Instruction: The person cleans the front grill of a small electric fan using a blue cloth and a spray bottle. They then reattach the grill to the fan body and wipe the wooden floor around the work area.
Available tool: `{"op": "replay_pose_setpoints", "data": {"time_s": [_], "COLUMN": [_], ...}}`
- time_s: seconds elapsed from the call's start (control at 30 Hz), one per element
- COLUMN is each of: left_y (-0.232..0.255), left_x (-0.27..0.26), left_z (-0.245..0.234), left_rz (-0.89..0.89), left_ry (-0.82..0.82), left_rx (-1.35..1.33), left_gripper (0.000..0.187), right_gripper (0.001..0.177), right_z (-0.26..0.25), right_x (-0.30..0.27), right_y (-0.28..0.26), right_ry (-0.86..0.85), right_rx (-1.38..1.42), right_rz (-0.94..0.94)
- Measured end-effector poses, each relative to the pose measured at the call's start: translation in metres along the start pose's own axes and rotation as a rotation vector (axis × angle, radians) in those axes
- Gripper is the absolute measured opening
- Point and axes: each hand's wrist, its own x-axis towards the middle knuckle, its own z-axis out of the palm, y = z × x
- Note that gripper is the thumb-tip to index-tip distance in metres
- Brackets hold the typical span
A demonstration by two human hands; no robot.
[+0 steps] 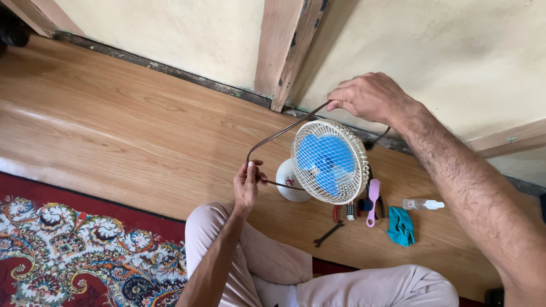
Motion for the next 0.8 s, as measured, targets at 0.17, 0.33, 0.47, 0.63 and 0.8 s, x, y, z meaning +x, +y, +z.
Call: {"op": "replay_pose_setpoints", "data": {"time_s": [0.17, 0.33, 0.47, 0.63, 0.8], "left_y": [0.003, -0.003, -0.005, -0.007, -0.018], "left_x": [0.007, 0.017, 0.023, 0.033, 0.056], "left_z": [0.001, 0.002, 0.004, 0.010, 0.010], "left_rz": [-0.053, -0.051, -0.073, -0.136, -0.236], "left_ry": [0.017, 0.011, 0.010, 0.026, -0.040], "left_rx": [0.065, 0.060, 0.062, 0.143, 0.046], "left_gripper": [0.038, 0.037, 0.036, 0.034, 0.027], "right_gripper": [0.023, 0.027, 0.026, 0.028, 0.032], "right_z": [-0.018, 0.005, 0.031, 0.049, 0.056], "right_x": [0.009, 0.011, 0.009, 0.009, 0.001], "right_y": [-0.009, 0.022, 0.047, 0.057, 0.064], "right_ry": [-0.314, -0.162, -0.201, -0.182, -0.146], "right_rx": [0.358, 0.541, 0.618, 0.631, 0.793], "right_rz": [0.451, 0.303, 0.452, 0.517, 0.745]}}
